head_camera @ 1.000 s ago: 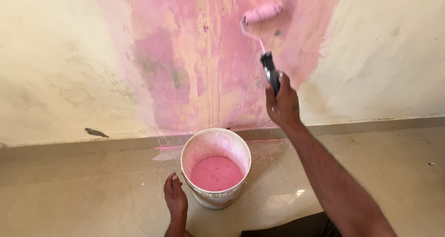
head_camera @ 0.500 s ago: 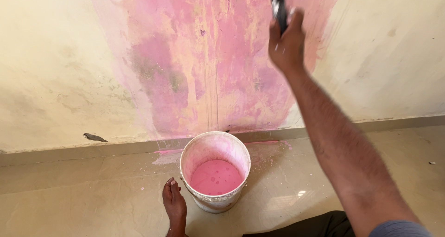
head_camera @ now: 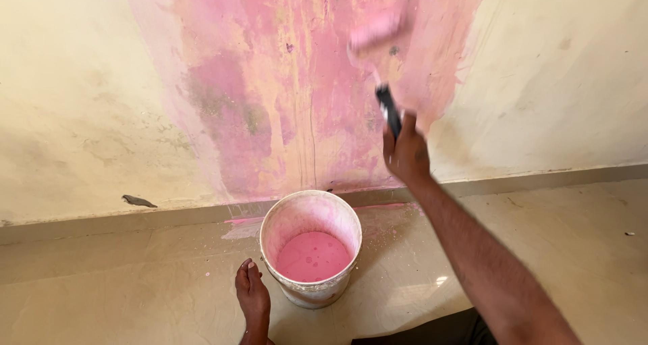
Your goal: The person sits on the floor and stirs pink paint in a bucket with a paint roller. They then apply the paint to a wall using the roller, repeatedly dipping it into the bucket to reload paint and continuing to cover the wall surface.
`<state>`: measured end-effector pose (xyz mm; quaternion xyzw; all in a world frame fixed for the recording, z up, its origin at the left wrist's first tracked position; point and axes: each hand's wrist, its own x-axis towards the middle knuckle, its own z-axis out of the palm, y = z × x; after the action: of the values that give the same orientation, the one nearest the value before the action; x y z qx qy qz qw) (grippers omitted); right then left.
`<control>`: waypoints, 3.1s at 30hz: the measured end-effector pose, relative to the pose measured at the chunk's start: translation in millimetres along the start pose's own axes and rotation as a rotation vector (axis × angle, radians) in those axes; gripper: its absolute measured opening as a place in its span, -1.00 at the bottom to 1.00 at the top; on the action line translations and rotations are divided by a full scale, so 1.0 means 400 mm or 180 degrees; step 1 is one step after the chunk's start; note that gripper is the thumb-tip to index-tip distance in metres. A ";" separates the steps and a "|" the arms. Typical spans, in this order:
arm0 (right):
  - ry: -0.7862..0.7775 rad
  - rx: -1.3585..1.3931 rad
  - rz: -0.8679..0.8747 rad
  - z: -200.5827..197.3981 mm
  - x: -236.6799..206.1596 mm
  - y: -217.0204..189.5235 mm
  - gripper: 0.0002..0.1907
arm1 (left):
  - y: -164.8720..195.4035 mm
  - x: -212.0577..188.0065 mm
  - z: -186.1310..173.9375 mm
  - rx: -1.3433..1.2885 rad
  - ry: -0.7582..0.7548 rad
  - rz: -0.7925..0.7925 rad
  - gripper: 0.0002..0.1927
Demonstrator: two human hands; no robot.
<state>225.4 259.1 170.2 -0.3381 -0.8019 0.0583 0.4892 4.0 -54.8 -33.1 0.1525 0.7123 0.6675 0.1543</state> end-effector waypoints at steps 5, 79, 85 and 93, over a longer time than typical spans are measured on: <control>-0.0125 0.0003 0.0029 0.051 -0.181 0.029 -0.55 | 0.007 -0.002 0.003 0.0041 0.0011 -0.0012 -0.48; -0.0102 0.0567 -0.0933 -0.023 0.279 -0.352 -0.69 | 0.004 0.002 0.013 -0.0007 0.0068 -0.0159 -0.42; -0.0199 0.0587 -0.0575 -0.019 0.344 -0.344 -0.69 | 0.003 0.009 0.015 -0.0102 0.0059 -0.0156 -0.43; 0.0066 0.0535 -0.0841 -0.052 0.319 -0.308 -0.71 | 0.004 0.004 0.018 0.0018 0.0018 -0.0275 -0.43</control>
<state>145.4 236.4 328.3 -0.1881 -0.8265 0.0568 0.5275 5.6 -47.4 -32.0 0.1202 0.7205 0.6586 0.1805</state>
